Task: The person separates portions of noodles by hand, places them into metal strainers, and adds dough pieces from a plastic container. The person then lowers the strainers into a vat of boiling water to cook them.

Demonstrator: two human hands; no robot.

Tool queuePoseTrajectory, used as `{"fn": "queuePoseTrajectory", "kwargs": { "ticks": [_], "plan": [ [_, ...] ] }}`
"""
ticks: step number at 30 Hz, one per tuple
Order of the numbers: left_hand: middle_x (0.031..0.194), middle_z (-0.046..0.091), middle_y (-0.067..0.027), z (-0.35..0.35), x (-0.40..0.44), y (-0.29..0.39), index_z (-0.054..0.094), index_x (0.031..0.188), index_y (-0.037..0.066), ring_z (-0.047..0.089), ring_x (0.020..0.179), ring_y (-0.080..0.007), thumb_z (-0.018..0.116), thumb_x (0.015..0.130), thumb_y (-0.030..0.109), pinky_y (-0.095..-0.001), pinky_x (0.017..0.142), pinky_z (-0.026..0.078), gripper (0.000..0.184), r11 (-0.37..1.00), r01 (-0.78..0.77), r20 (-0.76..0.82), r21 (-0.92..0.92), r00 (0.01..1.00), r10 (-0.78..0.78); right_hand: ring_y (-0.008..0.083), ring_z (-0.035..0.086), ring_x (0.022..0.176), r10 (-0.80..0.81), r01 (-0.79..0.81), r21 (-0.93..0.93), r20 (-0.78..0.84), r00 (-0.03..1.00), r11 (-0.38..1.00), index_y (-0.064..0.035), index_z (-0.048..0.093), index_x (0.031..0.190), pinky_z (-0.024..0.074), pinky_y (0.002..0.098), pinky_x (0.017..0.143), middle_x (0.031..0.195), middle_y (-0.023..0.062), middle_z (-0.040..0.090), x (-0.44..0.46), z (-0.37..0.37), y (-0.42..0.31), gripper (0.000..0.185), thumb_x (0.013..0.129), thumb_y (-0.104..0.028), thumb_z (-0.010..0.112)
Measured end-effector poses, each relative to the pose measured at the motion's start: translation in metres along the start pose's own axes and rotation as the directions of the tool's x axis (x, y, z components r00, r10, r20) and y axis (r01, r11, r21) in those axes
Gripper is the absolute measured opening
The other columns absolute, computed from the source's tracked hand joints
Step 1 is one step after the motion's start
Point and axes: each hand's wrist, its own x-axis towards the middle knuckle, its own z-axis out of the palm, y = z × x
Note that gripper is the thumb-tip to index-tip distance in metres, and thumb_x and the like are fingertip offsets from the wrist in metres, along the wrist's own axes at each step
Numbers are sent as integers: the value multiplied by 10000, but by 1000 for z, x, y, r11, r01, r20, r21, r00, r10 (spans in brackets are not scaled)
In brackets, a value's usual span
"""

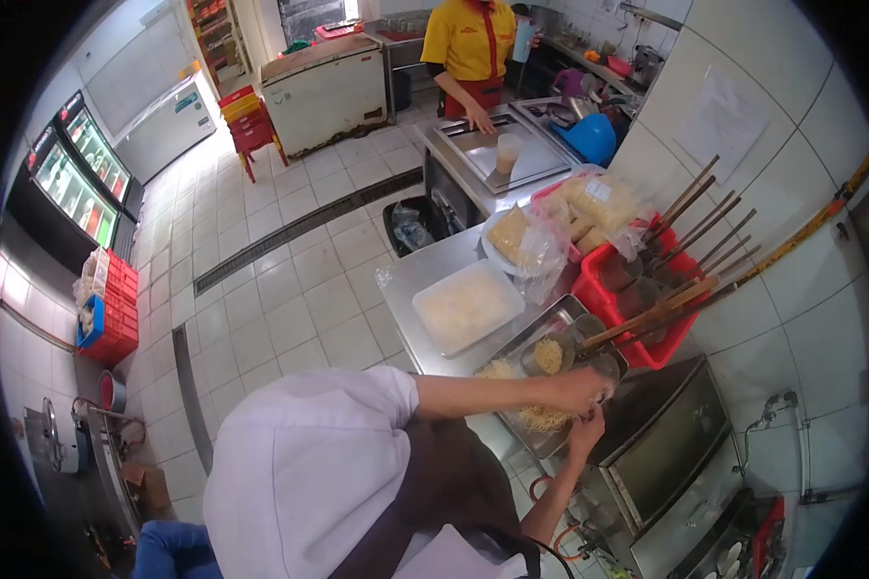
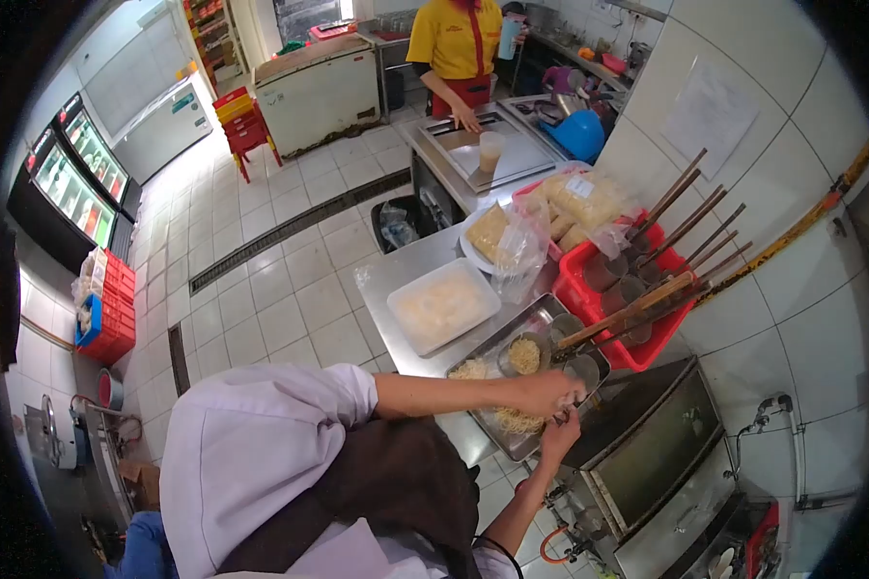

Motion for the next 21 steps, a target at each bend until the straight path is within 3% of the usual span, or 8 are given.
{"fn": "queuePoseTrajectory", "kwargs": {
  "ticks": [3, 9, 11, 14, 16, 17, 19, 21],
  "plan": [
    [926, 649, -224, 38, -14, -62, 565, 1069, -22, 631, 935, -378, 630, 726, 50, -451, 792, 499, 356, 961, 93, 199, 261, 969, -147, 340, 618, 833, 74, -86, 160, 75, 994, 983, 41, 584, 1090, 486, 355, 772, 959, 198, 639, 8, 3, 1, 351, 740, 55, 557],
    [1078, 583, -324, 77, -39, -124, 432, 1255, -81, 585, 1058, -390, 616, 756, 143, -459, 882, 474, 577, 821, 234, 90, 521, 941, -326, 425, 595, 967, -80, 140, -361, 177, 981, 922, 35, 598, 1053, 465, 468, 850, 1024, 259, 624, -9, 46, 4, 300, 762, -33, 620],
    [1138, 555, -344, 74, -33, -126, 384, 1308, -83, 569, 1091, -391, 616, 759, 166, -449, 898, 471, 646, 817, 203, 149, 539, 932, -329, 418, 595, 971, 85, -19, -353, 174, 981, 935, 26, 606, 992, 462, 461, 821, 989, 253, 628, 1, 50, 12, 253, 765, -83, 635],
    [1203, 536, -316, 81, -30, -140, 368, 1320, -95, 555, 1123, -382, 651, 755, 243, -443, 944, 451, 716, 861, 448, 64, 240, 878, -475, 347, 623, 894, 38, -34, -18, 278, 960, 999, 0, 624, 936, 464, 422, 775, 899, 214, 639, 7, 42, 26, 217, 744, -100, 622],
    [1222, 546, -277, 102, -36, -163, 415, 1312, -57, 543, 1136, -387, 648, 768, 359, -436, 966, 435, 723, 899, 419, -47, 130, 908, -417, 251, 615, 821, -61, 26, 145, 241, 969, 989, 1, 622, 917, 468, 375, 749, 874, 183, 642, 15, 33, 31, 206, 732, -85, 597],
    [1257, 539, -247, 88, -30, -151, 435, 1331, 9, 526, 1173, -365, 657, 777, 426, -422, 979, 428, 728, 931, 366, 129, 12, 922, -364, 210, 593, 801, -182, 116, 283, 218, 959, 952, -7, 618, 929, 469, 359, 739, 858, 140, 641, 20, 30, 38, 192, 754, -86, 606],
    [1210, 586, -170, 79, -25, -130, 511, 1283, 94, 568, 1114, -311, 731, 758, 446, -405, 942, 449, 669, 896, 430, 42, 112, 899, -436, 130, 572, 802, -202, 102, 346, 267, 942, 933, -33, 589, 927, 472, 315, 735, 854, 49, 631, 27, 13, 22, 115, 816, -65, 594],
    [1063, 652, -171, 62, -21, -118, 578, 1194, 36, 627, 988, -307, 744, 742, 430, -396, 869, 486, 622, 955, 297, 52, 15, 953, -298, 93, 571, 799, -84, -34, 427, 256, 963, 904, -45, 594, 903, 467, 273, 719, 850, 11, 633, 23, -7, -16, 99, 808, -26, 617]
  ]
}}
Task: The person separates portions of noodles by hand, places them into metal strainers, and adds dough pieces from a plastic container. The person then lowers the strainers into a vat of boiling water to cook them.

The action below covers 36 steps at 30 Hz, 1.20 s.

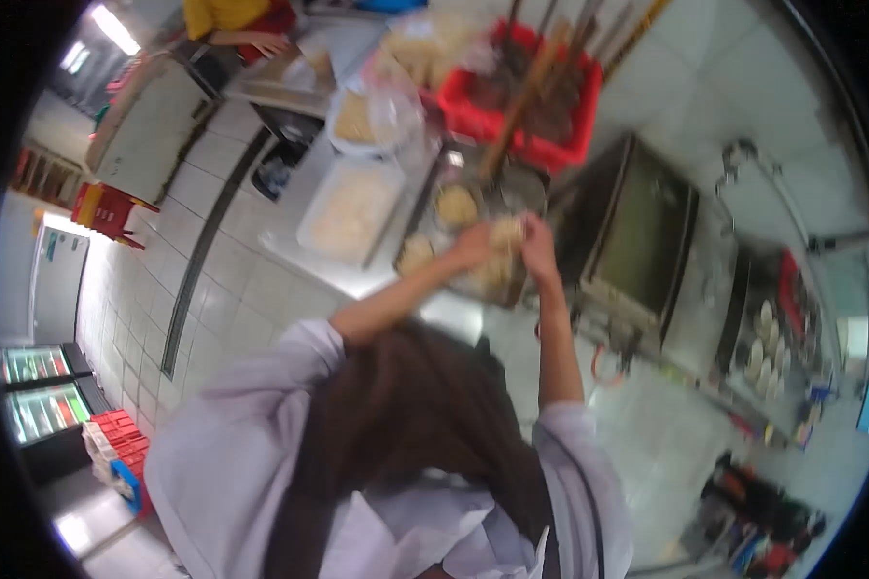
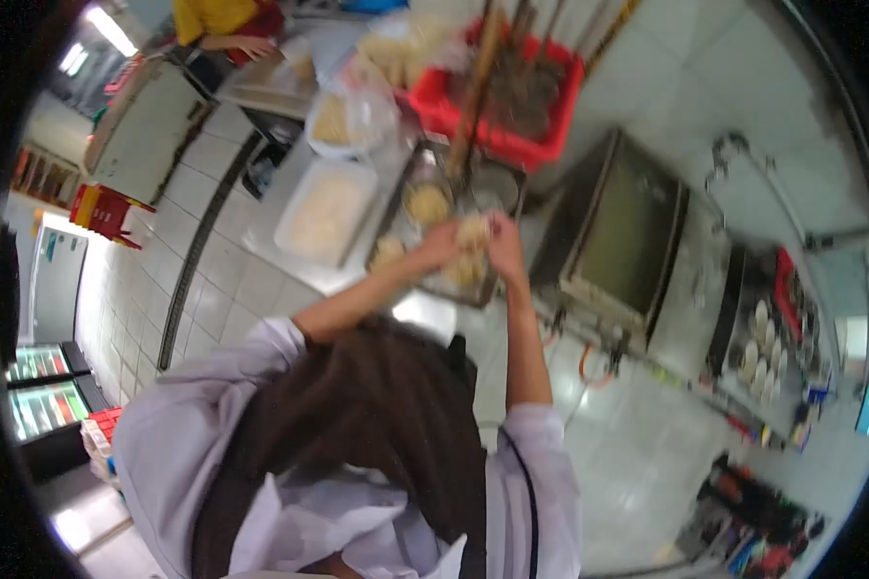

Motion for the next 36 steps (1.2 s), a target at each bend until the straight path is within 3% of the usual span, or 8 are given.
{"fn": "queuePoseTrajectory", "kwargs": {
  "ticks": [6, 14, 19, 23, 30, 32, 33, 36],
  "plan": [
    [893, 627, -71, -45, 15, 47, 563, 964, 15, 599, 841, -148, 730, 715, 66, -303, 758, 484, 304, 994, -103, -55, -45, 993, 100, 119, 600, 744, -8, -8, -143, -110, 994, 990, 10, 675, 921, 481, 282, 691, 821, 66, 670, 4, -23, -7, 178, 749, -25, 651],
    [891, 604, -21, -76, 24, 97, 587, 977, 20, 561, 819, -97, 673, 714, -53, -264, 749, 478, 287, 929, -303, 40, -213, 947, 319, 186, 633, 813, 99, -78, -404, 30, 995, 911, 24, 616, 1026, 496, 311, 744, 895, 94, 655, -3, -34, 14, 334, 693, 54, 617],
    [883, 582, -10, -88, 24, 124, 596, 991, 11, 535, 787, -92, 657, 704, -68, -256, 735, 473, 303, 927, -372, 84, -51, 923, 375, 135, 567, 1027, 29, -13, 288, -50, 998, 957, -40, 542, 1190, 476, 302, 833, 1096, 50, 613, -7, -21, -34, 469, 746, 66, 644],
    [824, 566, -7, -84, 26, 129, 601, 963, 4, 526, 759, -93, 666, 694, -60, -257, 716, 467, 285, 916, -402, 4, -3, 916, 402, 111, 588, 954, 2, 15, 374, -47, 999, 927, -40, 585, 1158, 487, 288, 795, 1028, 32, 635, -3, -11, -49, 401, 774, 61, 645],
    [833, 599, -9, -94, 33, 147, 609, 976, 9, 565, 772, -81, 651, 743, -63, -247, 716, 483, 248, 918, -382, -59, -103, 924, 378, 180, 658, 718, 74, -102, -154, -177, 981, 983, 36, 671, 907, 506, 323, 677, 812, 107, 695, -3, 4, -9, 175, 737, 0, 654],
    [849, 610, -15, -100, 31, 161, 610, 988, 13, 576, 785, -80, 640, 755, -70, -242, 722, 487, 250, 909, -394, -80, -139, 919, 386, 338, 678, 804, 68, -156, -502, -190, 979, 851, 25, 660, 942, 516, 377, 727, 867, 206, 686, -3, 5, 40, 246, 708, -49, 670],
    [865, 622, -22, -104, 30, 167, 611, 1000, 16, 587, 798, -79, 629, 766, -78, -238, 727, 491, 253, 897, -405, -106, -175, 914, 392, 423, 626, 922, 67, -119, -397, -142, 988, 910, 23, 630, 1014, 508, 408, 792, 948, 250, 659, -9, 7, 34, 341, 686, -61, 666],
    [883, 632, -34, -104, 27, 166, 612, 1021, 17, 594, 823, -84, 613, 760, -91, -246, 736, 497, 283, 890, -395, -9, -228, 915, 404, 399, 631, 956, 150, -224, -497, -185, 971, 838, 25, 594, 1093, 505, 399, 818, 1000, 223, 668, -17, 11, 1, 444, 678, -87, 701]
  ]
}}
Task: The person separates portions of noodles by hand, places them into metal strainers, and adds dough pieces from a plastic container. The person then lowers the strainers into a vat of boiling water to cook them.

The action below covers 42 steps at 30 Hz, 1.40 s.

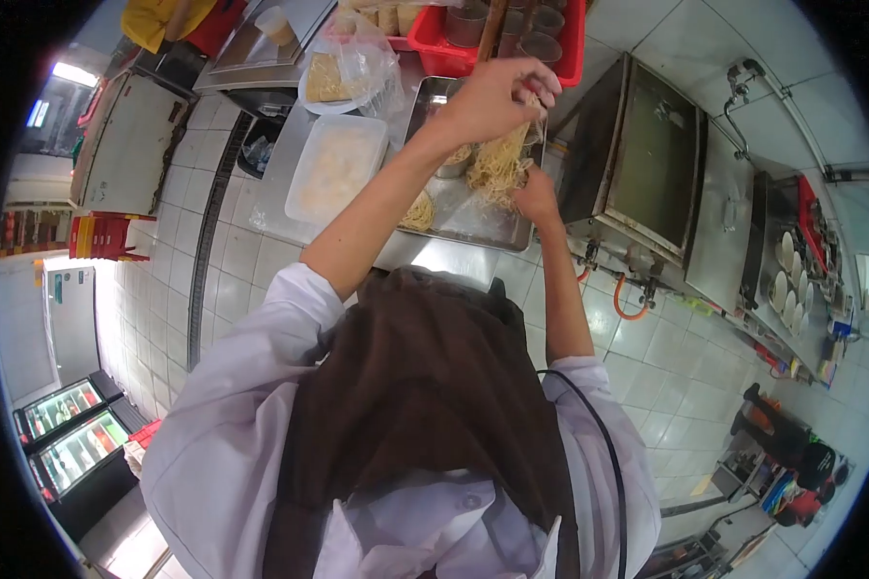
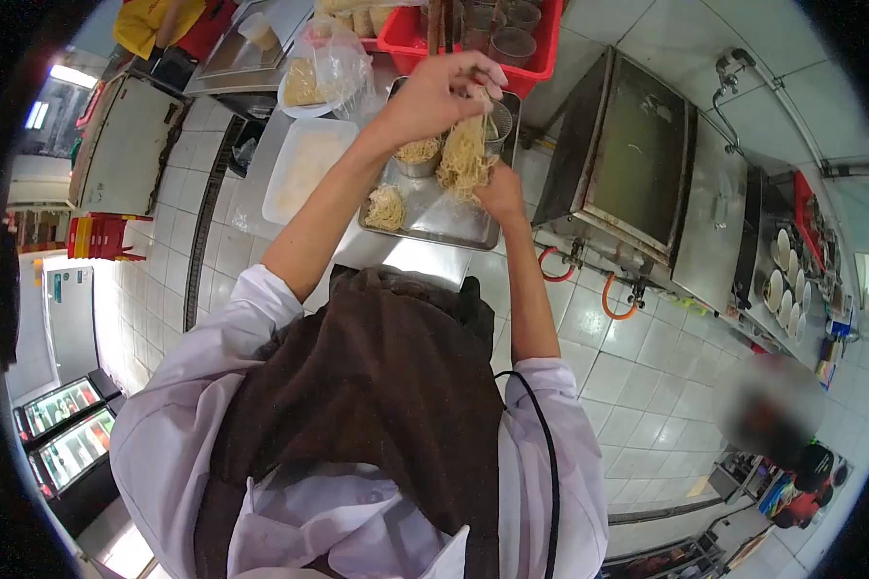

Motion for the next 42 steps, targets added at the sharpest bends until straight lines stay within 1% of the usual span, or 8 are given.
{"fn": "queuePoseTrajectory", "kwargs": {
  "ticks": [4, 6, 8, 12, 19, 24, 31, 42],
  "plan": [
    [898, 641, -51, 16, -8, -32, 615, 1016, 29, 606, 831, -112, 618, 702, -98, -271, 742, 504, 339, 999, -25, 119, 26, 993, 22, 314, 667, 910, -146, 147, 17, -52, 988, 989, 29, 572, 1146, 505, 361, 803, 980, 200, 676, 3, -11, 0, 495, 704, -127, 731],
    [906, 644, -67, 22, -16, -26, 620, 1000, 30, 632, 839, -141, 645, 684, -71, -291, 741, 511, 332, 988, 108, 147, 107, 981, -123, 165, 631, 818, -178, 188, 492, -68, 982, 850, 36, 593, 1129, 493, 309, 752, 904, 126, 680, 2, -12, -3, 437, 756, -146, 730],
    [915, 657, -83, 25, -19, -29, 628, 995, 29, 655, 860, -165, 667, 679, -36, -306, 738, 517, 324, 983, 142, 170, 116, 972, -161, 57, 488, 688, -225, 251, 441, -111, 968, 862, 44, 612, 923, 421, 256, 602, 729, 0, 596, -1, -16, -14, 229, 809, -141, 685],
    [928, 687, -147, 30, -20, -55, 659, 1017, 36, 670, 871, -274, 691, 660, 64, -369, 775, 525, 360, 982, -2, 129, 188, 991, -23, 72, 416, 691, -99, 129, 405, -94, 991, 905, 67, 609, 894, 403, 290, 588, 680, 4, 542, -7, -13, -26, 225, 824, -136, 677],
    [1003, 668, -203, 22, -37, -27, 647, 1103, 42, 633, 977, -361, 713, 682, 188, -428, 843, 506, 451, 788, 72, 221, 611, 941, -257, 88, 508, 742, -232, 265, 283, -148, 962, 922, 65, 620, 933, 452, 280, 678, 771, 27, 634, 8, 7, 10, 205, 831, -111, 634],
    [1051, 590, -200, 38, -62, -48, 543, 1122, -4, 579, 1003, -393, 677, 720, 119, -470, 851, 468, 442, 894, 161, -99, 419, 986, -131, 96, 538, 748, -161, 225, 522, -166, 973, 822, 29, 646, 935, 442, 247, 680, 810, -5, 591, 0, -21, -31, 106, 850, -27, 615],
    [772, 621, -230, 53, -85, -93, 601, 954, 4, 617, 813, -409, 670, 719, 102, -461, 722, 475, 264, 965, 181, -200, 189, 969, -142, 194, 584, 806, -358, 461, 329, -328, 874, 824, 69, 617, 941, 479, 283, 689, 952, 95, 590, 0, -52, -77, 120, 827, 32, 603],
    [1006, 601, -199, 12, -92, -19, 583, 1024, 6, 610, 945, -368, 673, 742, 115, -449, 812, 479, 316, 883, 294, -151, 366, 955, -255, 169, 571, 758, -345, 413, 277, -265, 901, 868, 14, 615, 916, 466, 273, 670, 829, 69, 582, -3, -34, -56, 143, 794, 67, 563]
  ]
}}
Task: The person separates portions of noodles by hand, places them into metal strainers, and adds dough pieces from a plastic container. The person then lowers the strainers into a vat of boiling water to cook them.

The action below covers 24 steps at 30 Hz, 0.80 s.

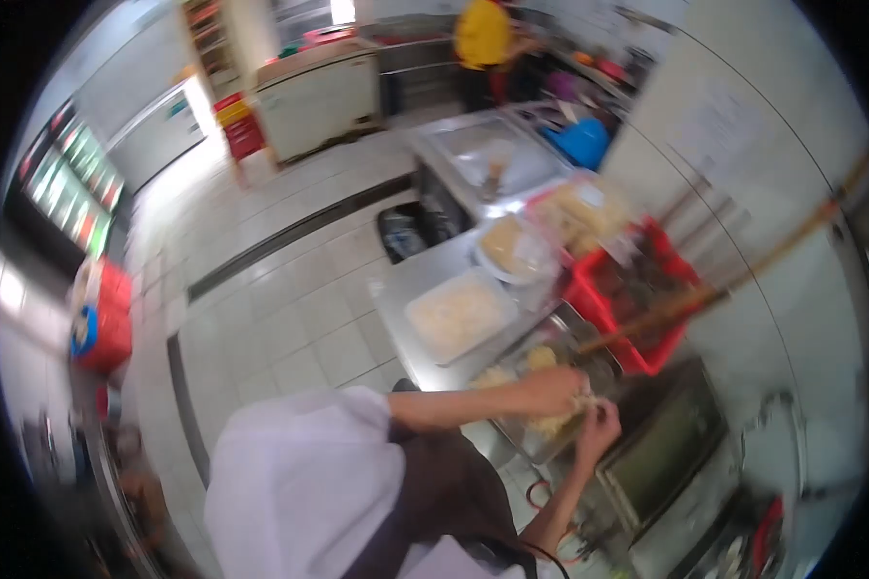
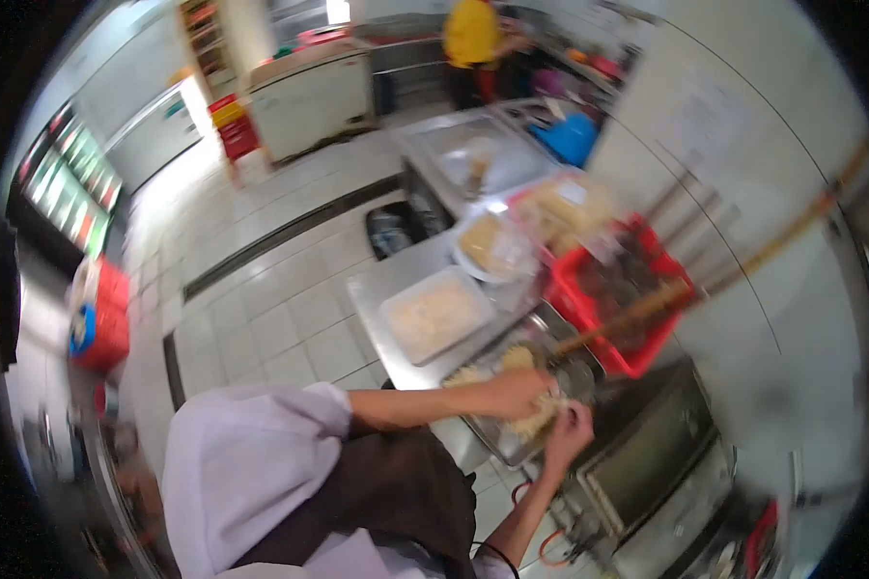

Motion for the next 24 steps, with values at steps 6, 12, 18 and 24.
{"fn": "queuePoseTrajectory", "kwargs": {
  "ticks": [6, 12, 18, 24],
  "plan": [
    [889, 623, -132, -112, -81, 117, 632, 899, 45, 612, 782, -292, 704, 669, 223, -342, 657, 491, 299, 695, -719, -154, -21, 689, 708, 220, 592, 689, 104, -99, -139, 34, 994, 985, 16, 631, 891, 475, 303, 648, 802, 121, 595, -15, 1, 6, 155, 738, 15, 611],
    [807, 646, 3, -123, -82, 205, 649, 886, 141, 593, 587, -179, 679, 840, 222, -354, 578, 482, 99, -200, -974, -788, -103, -42, 614, 128, 554, 640, 199, -197, -89, 13, 980, 976, 39, 620, 860, 448, 263, 611, 738, 82, 582, -16, 4, 1, 125, 749, -14, 640],
    [654, 593, 0, -123, -77, 207, 628, 709, 108, 559, 556, -137, 647, 832, 137, -351, 550, 446, 128, -166, -984, -776, -66, -54, 628, 129, 569, 645, 227, -228, -76, -30, 974, 971, 32, 629, 865, 457, 263, 610, 750, 83, 593, -18, -2, -3, 129, 742, -4, 650],
    [636, 568, -13, -114, -84, 221, 607, 691, 62, 465, 469, -119, 595, 805, -1, -267, 437, 370, 130, -525, -845, -850, 101, -348, 396, 206, 618, 657, 123, -120, -148, 15, 992, 982, 25, 626, 897, 490, 297, 624, 798, 118, 598, -22, -6, 17, 142, 758, 0, 635]
  ]
}}
